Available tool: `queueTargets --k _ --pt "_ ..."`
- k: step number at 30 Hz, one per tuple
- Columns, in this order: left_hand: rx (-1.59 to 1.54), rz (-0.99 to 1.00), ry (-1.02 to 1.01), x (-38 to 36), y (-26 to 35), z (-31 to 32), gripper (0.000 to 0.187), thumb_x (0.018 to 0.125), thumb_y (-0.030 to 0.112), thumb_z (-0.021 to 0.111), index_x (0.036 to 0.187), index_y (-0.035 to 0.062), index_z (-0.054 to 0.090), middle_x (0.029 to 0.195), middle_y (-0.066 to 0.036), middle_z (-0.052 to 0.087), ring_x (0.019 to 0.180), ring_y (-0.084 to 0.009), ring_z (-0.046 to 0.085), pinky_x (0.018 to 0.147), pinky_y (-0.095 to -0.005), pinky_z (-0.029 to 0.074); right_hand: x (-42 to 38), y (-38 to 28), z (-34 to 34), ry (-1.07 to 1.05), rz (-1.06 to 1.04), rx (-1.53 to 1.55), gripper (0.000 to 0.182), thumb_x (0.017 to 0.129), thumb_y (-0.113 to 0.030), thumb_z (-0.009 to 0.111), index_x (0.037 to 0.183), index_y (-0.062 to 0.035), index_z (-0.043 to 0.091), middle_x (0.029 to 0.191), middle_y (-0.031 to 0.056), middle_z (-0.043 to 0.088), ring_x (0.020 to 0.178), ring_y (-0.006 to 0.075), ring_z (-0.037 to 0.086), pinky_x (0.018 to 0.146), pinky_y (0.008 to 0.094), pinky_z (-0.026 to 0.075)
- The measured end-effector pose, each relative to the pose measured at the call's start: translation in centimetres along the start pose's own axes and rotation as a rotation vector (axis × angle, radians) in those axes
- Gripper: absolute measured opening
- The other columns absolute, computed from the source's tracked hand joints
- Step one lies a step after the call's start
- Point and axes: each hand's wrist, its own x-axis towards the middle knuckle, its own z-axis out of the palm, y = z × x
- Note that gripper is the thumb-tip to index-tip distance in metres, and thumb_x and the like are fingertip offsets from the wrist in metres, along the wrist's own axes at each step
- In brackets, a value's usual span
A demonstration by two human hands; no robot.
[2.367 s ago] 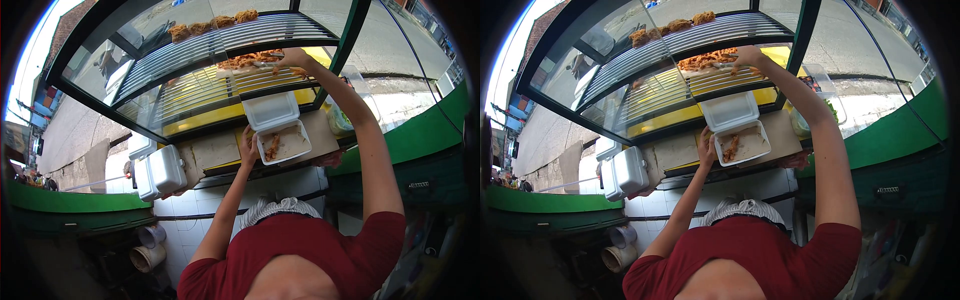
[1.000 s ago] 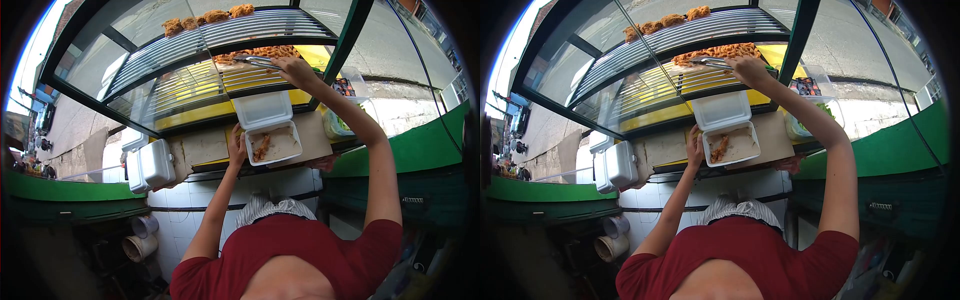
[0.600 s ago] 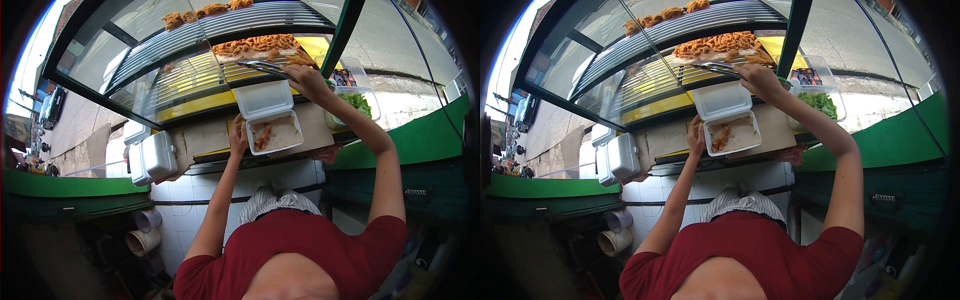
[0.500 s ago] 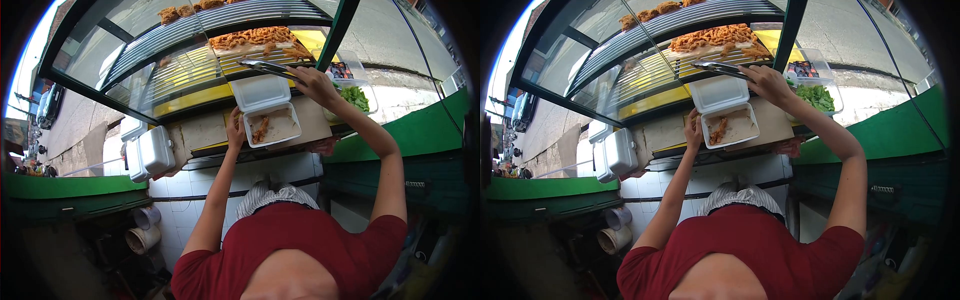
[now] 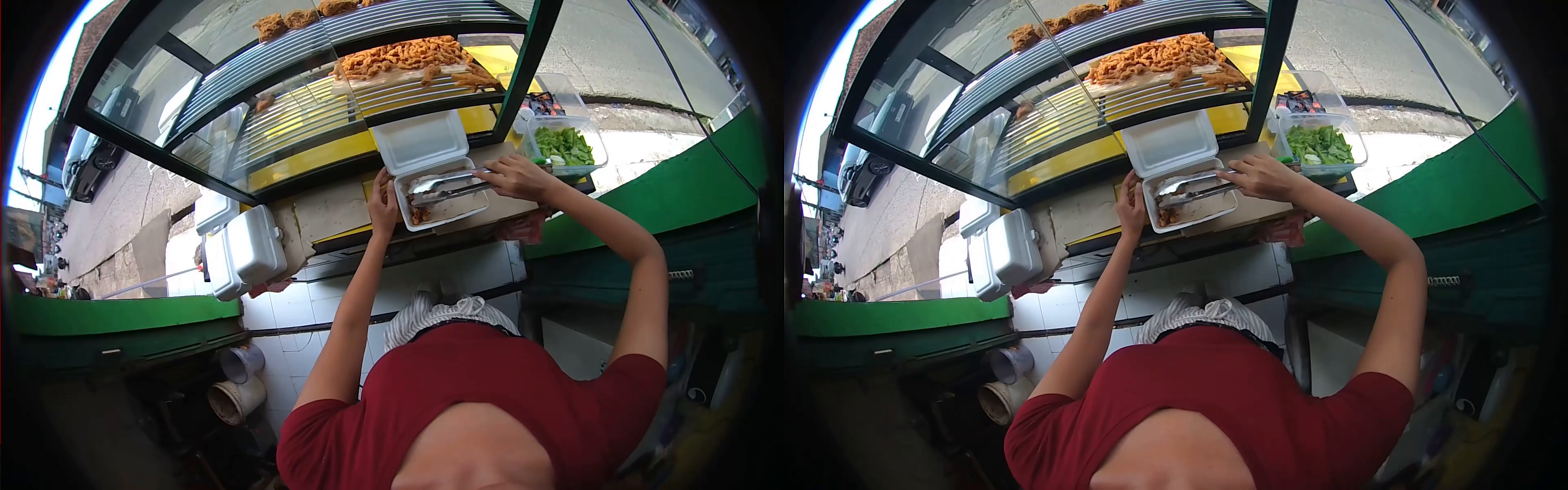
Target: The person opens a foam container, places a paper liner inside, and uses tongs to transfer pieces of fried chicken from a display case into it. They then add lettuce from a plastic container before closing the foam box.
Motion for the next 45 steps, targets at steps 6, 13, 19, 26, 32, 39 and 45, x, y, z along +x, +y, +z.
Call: queueTargets --k 6,13,19,26,32,39,45 --pt "0.008 -0.052 -0.021 -0.2 0.6 -0.2 0.039 0.096 0.01 0.048 0.134 0.0004 0.043 0.113 -0.012 0.061 0.093 -0.0118 0.06 0.079 -0.0234 0.048 0.7 0.9 -3.4 0.066 0.136 0.139 0.054 0.08 -0.021 0.063 0.132 -0.0117 0.049 0.103 0.0096 0.059 0.085 0.0256 0.057 0.077 0.038 0.048" --pt "-0.007 -0.069 -0.017 -0.3 0.3 0.1 0.043 0.094 0.011 0.053 0.135 -0.0004 0.042 0.101 -0.011 0.065 0.088 -0.0095 0.059 0.076 -0.0228 0.047 7.9 2.5 -5.9 0.173 0.652 0.228 0.052 0.082 -0.026 0.062 0.127 -0.003 0.05 0.094 0.021 0.063 0.09 0.0337 0.061 0.079 0.0419 0.048" --pt "-0.009 -0.053 -0.016 -0.2 -0.1 -0.1 0.044 0.093 0.01 0.055 0.135 0.0017 0.043 0.096 -0.01 0.067 0.086 -0.0102 0.06 0.077 -0.0236 0.047 16.1 9.8 -2.9 -0.036 0.703 0.212 0.046 0.071 -0.03 0.067 0.104 0.0003 0.059 0.095 0.022 0.063 0.094 0.0342 0.061 0.081 0.0416 0.048" --pt "0.042 -0.064 0.007 -0.3 -0.1 -0.2 0.044 0.092 0.013 0.058 0.133 0.0041 0.047 0.088 -0.01 0.068 0.077 -0.0096 0.06 0.071 -0.0248 0.048 22.9 14.2 -2.3 -0.368 0.915 0.36 0.061 0.064 -0.037 0.072 0.112 -0.0005 0.06 0.107 0.0199 0.063 0.098 0.0286 0.062 0.084 0.0367 0.049" --pt "0.039 -0.089 -0.016 -0.3 0.3 -0.3 0.044 0.092 0.01 0.056 0.134 0.0025 0.045 0.089 -0.008 0.066 0.081 -0.0086 0.059 0.075 -0.0228 0.047 25.4 15.2 0.8 -0.39 0.879 0.416 0.066 0.063 -0.047 0.069 0.108 0.0008 0.065 0.107 0.0231 0.063 0.099 0.0309 0.062 0.085 0.0351 0.049" --pt "0.036 -0.103 -0.015 -0.2 1.0 -0.2 0.043 0.092 0.009 0.057 0.133 0.0025 0.046 0.087 -0.007 0.066 0.079 -0.0081 0.058 0.073 -0.0226 0.046 25.1 14.9 2.7 -0.218 0.846 0.231 0.043 0.072 -0.025 0.068 0.107 -0.0004 0.064 0.104 0.0209 0.064 0.097 0.0301 0.064 0.083 0.0387 0.051" --pt "0.04 -0.084 -0.011 -0.2 0.6 -0.2 0.043 0.092 0.009 0.057 0.133 0.0023 0.046 0.085 -0.006 0.065 0.077 -0.0076 0.058 0.072 -0.0224 0.046 22.9 13.8 2.8 -0.112 0.81 0.174 0.022 0.075 -0.014 0.063 0.094 -0.0012 0.063 0.094 0.0193 0.065 0.092 0.033 0.063 0.08 0.0417 0.051"
